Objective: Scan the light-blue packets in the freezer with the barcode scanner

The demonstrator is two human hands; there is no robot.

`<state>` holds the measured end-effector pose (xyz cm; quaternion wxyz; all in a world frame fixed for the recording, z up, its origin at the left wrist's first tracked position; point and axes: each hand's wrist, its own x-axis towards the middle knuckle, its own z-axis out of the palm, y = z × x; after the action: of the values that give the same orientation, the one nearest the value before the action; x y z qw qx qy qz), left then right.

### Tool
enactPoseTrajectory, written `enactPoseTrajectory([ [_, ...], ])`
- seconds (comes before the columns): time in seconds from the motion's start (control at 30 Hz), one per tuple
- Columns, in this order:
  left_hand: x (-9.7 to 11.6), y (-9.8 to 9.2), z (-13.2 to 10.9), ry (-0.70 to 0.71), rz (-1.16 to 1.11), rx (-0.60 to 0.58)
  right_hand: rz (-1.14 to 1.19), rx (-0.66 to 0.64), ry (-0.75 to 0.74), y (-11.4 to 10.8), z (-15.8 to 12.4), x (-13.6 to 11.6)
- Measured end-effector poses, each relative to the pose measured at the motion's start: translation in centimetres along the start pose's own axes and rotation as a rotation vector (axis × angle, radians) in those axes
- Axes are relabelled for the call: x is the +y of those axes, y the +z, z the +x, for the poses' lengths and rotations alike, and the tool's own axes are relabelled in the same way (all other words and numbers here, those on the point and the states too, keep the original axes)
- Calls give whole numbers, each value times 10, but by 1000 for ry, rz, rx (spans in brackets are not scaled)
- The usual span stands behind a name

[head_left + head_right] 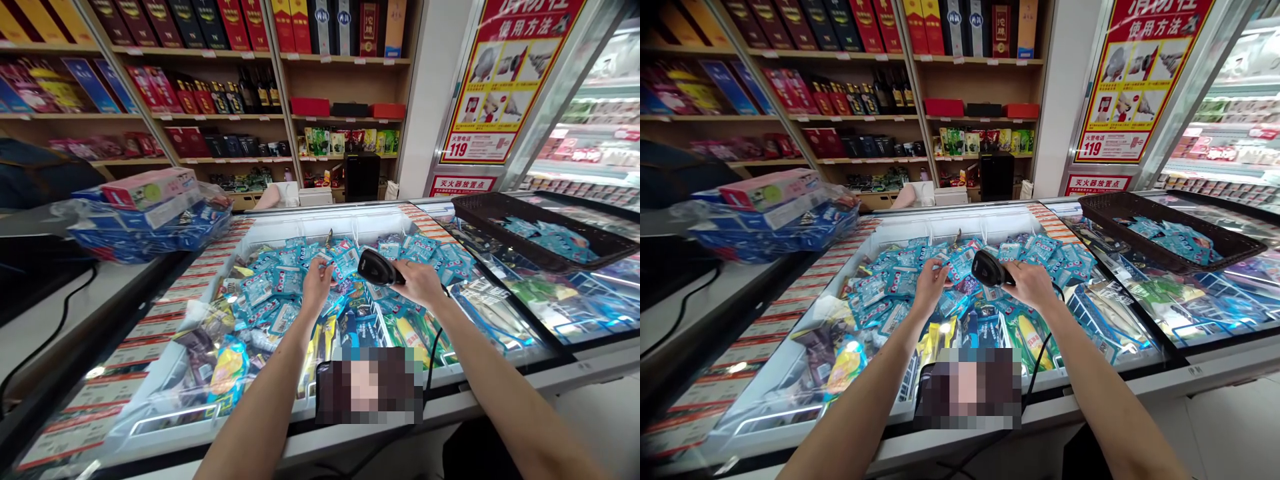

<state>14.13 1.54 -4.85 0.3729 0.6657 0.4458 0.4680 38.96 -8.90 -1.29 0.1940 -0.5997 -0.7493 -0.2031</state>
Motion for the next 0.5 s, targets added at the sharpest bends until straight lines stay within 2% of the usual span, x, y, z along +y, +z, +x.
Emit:
enactPoseTrajectory([
  [0.2,3,0,-1,-1,53,-5,-12,36,-1,3,-5,3],
  [0.5,4,0,-3,9,77,-9,-23,8,-2,3,-4,2],
])
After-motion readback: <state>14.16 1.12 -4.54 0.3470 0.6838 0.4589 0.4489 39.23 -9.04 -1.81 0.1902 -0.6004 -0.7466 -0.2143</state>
